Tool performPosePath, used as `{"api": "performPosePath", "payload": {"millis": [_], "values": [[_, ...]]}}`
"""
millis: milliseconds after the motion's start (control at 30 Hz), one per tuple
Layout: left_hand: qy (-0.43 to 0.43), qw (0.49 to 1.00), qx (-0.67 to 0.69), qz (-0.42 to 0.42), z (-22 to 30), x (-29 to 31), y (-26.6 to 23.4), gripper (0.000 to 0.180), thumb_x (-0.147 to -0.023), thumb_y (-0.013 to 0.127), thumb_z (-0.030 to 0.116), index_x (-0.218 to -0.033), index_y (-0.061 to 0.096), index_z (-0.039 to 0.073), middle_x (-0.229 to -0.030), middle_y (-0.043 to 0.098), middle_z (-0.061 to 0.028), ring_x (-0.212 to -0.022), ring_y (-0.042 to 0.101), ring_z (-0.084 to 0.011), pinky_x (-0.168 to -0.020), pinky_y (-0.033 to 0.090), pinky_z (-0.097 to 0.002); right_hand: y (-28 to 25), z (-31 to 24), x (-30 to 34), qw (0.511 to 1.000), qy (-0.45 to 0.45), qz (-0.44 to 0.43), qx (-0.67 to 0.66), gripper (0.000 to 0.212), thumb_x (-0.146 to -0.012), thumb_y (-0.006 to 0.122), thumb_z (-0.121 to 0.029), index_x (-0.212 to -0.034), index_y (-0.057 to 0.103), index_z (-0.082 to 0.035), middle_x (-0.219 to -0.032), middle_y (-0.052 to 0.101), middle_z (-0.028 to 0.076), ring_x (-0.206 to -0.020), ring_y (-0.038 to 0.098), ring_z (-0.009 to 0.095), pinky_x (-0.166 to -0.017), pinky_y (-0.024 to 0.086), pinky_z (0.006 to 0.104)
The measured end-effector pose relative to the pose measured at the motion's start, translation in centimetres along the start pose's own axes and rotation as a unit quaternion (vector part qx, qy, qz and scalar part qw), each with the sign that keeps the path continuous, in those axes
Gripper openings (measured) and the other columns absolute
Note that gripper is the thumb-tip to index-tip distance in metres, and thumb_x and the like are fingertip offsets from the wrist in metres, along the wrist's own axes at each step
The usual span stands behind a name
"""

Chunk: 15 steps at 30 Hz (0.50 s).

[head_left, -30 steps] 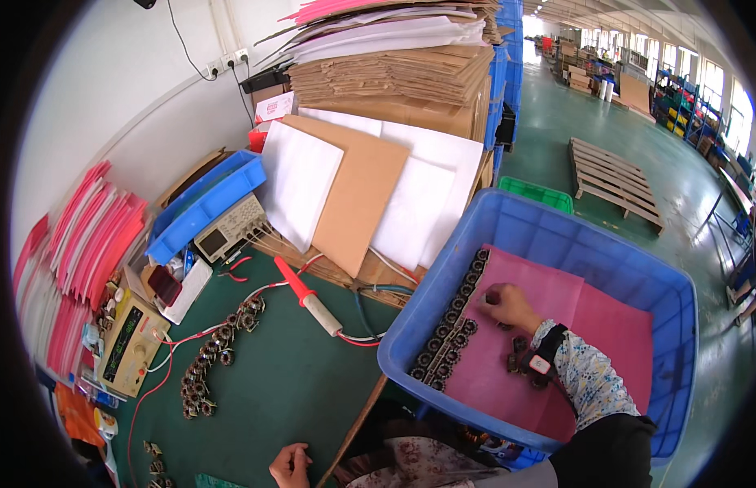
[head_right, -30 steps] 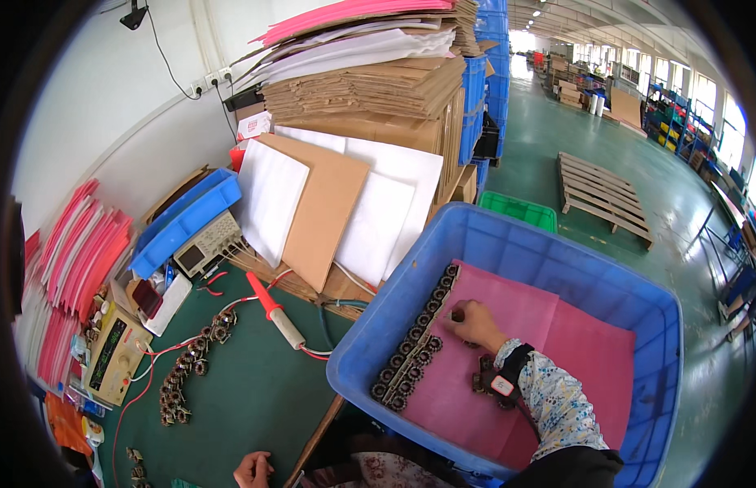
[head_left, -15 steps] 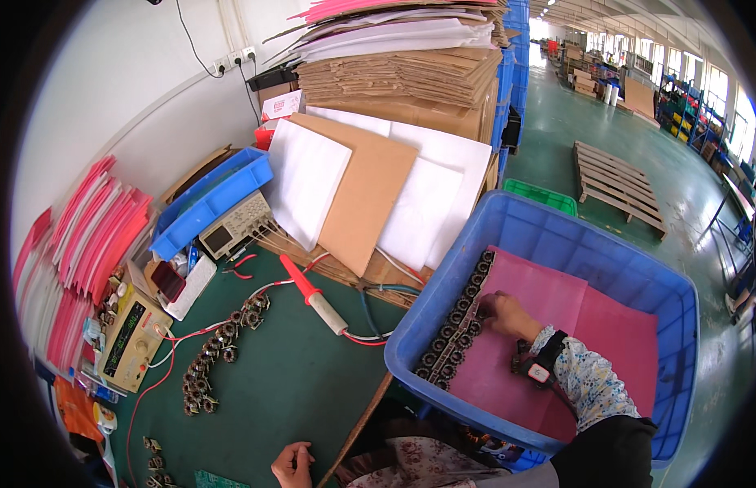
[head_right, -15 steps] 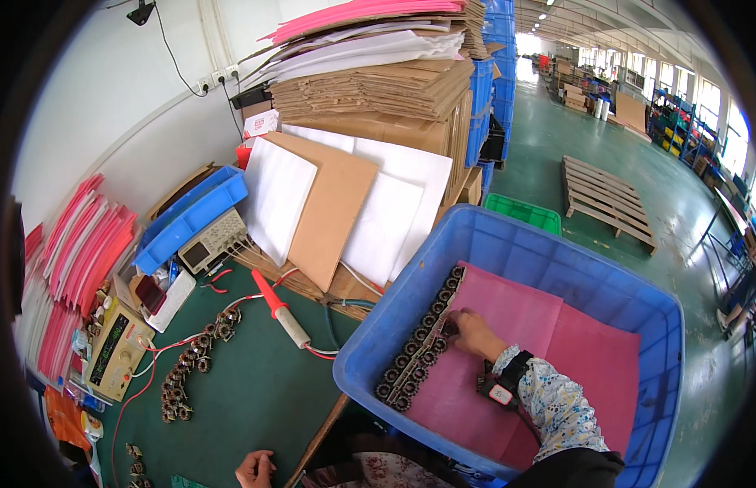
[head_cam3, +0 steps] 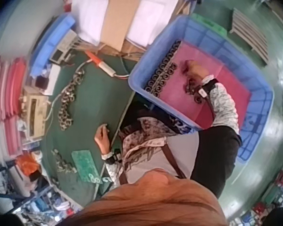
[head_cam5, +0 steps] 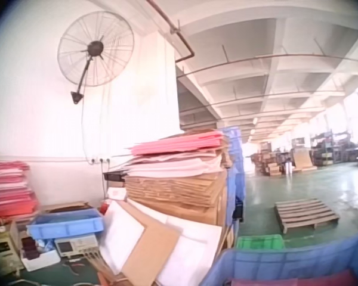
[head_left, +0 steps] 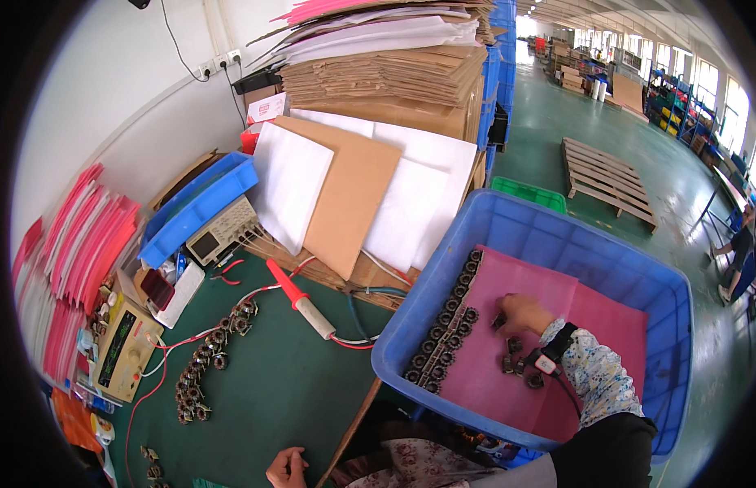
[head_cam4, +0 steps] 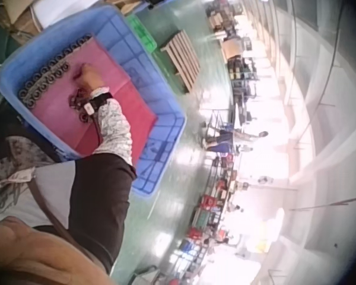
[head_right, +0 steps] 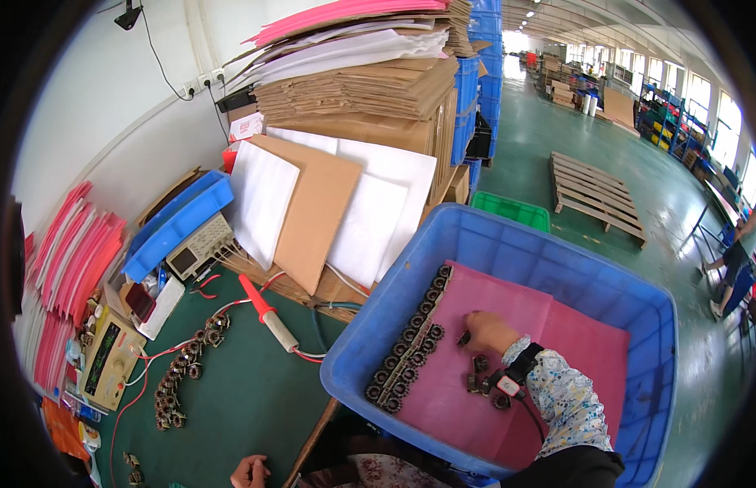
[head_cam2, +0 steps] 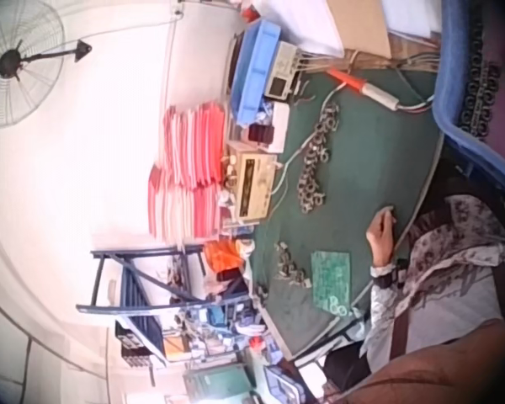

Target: Sort small electrical components from a workbench into a storage bin.

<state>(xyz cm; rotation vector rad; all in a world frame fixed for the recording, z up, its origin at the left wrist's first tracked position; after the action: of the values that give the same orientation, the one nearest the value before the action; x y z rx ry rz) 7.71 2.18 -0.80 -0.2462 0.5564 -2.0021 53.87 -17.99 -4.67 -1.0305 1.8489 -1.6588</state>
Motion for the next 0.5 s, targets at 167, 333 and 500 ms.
{"api": "performPosePath", "payload": {"millis": [167, 333, 500], "values": [[-0.004, 1.000, -0.009, 0.003, 0.3, 0.0, 0.1, 0.016, -0.089, 0.053, 0.011, -0.093, 0.064, -0.001, -0.073, 0.061, -0.0062, -0.066, 0.054, -0.0129, -0.061, 0.044, -0.0267, 1.6, 0.0, -1.0, 0.989, 0.065, 0.047, -0.122, 0.037, -0.062, 0.070, -0.015, -0.093, 0.058, 0.001, -0.095, 0.059, 0.021, -0.089, 0.058, 0.038, -0.078, 0.048, 0.0421], [0.012, 1.000, -0.015, 0.003, 0.1, 0.0, -0.1, 0.016, -0.089, 0.053, 0.010, -0.094, 0.064, -0.001, -0.072, 0.061, -0.0063, -0.066, 0.054, -0.0129, -0.061, 0.044, -0.0269, 2.9, 0.1, -4.0, 0.969, -0.039, 0.144, -0.198, 0.040, -0.062, 0.068, -0.003, -0.100, 0.058, 0.000, -0.096, 0.063, 0.019, -0.089, 0.062, 0.031, -0.077, 0.050, 0.0370], [0.004, 1.000, 0.000, 0.005, 0.5, 0.0, 0.1, 0.016, -0.089, 0.053, 0.010, -0.094, 0.064, -0.001, -0.073, 0.061, -0.0064, -0.066, 0.055, -0.0130, -0.061, 0.044, -0.0270, 3.5, 0.1, -4.0, 0.955, 0.011, 0.139, -0.261, 0.044, -0.063, 0.069, 0.000, -0.105, 0.057, 0.002, -0.098, 0.063, 0.018, -0.092, 0.062, 0.028, -0.081, 0.050, 0.0333]]}}
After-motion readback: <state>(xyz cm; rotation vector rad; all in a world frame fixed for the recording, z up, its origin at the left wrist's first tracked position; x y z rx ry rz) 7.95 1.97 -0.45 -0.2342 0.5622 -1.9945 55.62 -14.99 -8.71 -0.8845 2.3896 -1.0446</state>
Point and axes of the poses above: each hand's wrist, its own x-axis away from the middle knuckle, its own y-axis out of the palm, z = x × y, the point moved 2 cm from there along -x, towards the middle knuckle
